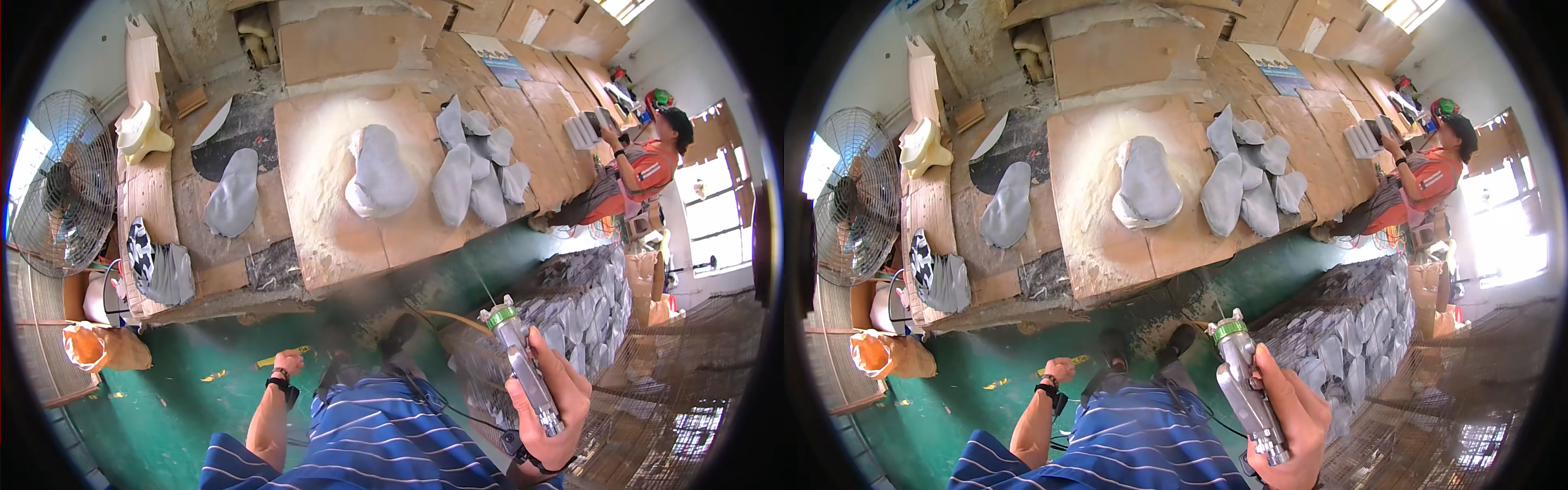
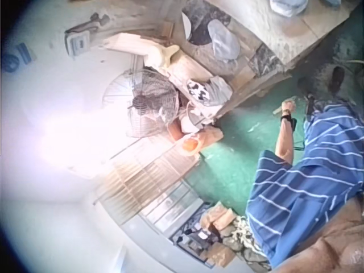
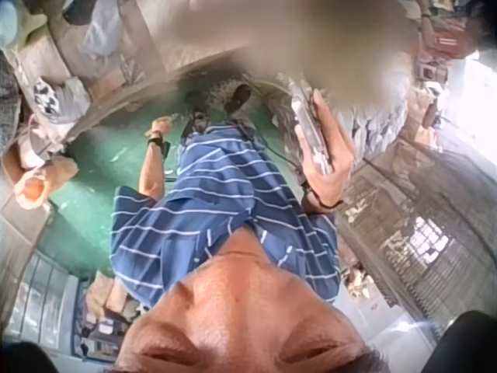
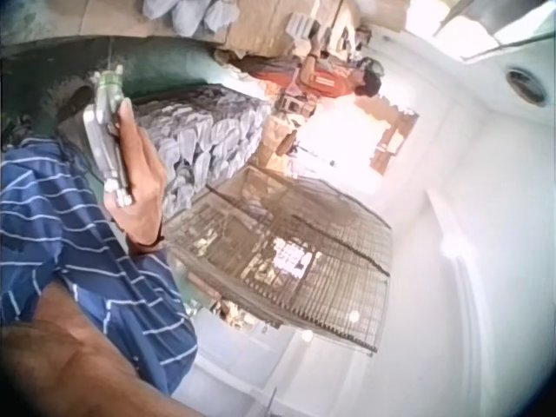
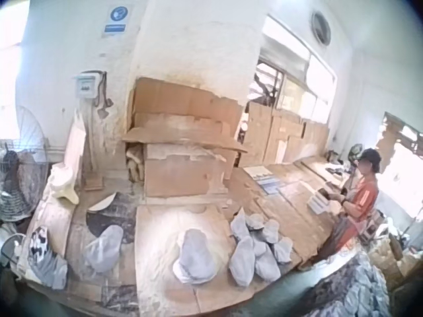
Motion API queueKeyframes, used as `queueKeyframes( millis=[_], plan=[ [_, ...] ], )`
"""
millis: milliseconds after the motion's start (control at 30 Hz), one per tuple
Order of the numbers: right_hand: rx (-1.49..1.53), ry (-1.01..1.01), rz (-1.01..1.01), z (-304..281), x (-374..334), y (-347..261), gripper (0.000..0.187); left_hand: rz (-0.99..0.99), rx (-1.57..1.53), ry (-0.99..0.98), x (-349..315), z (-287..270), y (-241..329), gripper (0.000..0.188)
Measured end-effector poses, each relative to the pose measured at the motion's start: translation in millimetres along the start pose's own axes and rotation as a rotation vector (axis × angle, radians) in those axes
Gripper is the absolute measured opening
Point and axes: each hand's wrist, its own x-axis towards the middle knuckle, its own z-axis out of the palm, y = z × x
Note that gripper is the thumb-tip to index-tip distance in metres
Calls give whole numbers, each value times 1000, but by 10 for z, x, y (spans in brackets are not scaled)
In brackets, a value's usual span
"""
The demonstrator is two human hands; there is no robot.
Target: Sort and organize foam or fabric components by spraying them and placing them on a drying rack.
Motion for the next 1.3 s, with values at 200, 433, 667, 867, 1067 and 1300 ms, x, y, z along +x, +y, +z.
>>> queueKeyframes(
  millis=[200, 433, 667, 867, 1067, 1300],
  plan=[
    [-83, -17, -97, 160, -134, -372, 59, 27, 13, 23, 137, -300, -9, 29],
    [-164, -51, -130, 279, -293, -690, 63, 5, 51, 36, 116, -413, -325, 27],
    [-170, -220, -186, 188, -481, -818, 67, 8, 132, -6, 115, -267, -505, 26],
    [-176, -206, 14, 97, -685, -900, 45, 7, 147, -69, 75, -184, -266, 28],
    [-60, -144, 118, -74, -829, -510, 47, 223, 96, -12, -23, 5, 178, 30],
    [104, -152, 78, -229, -850, 194, 56, 698, 220, 215, -328, 464, 1277, 23]
  ],
)
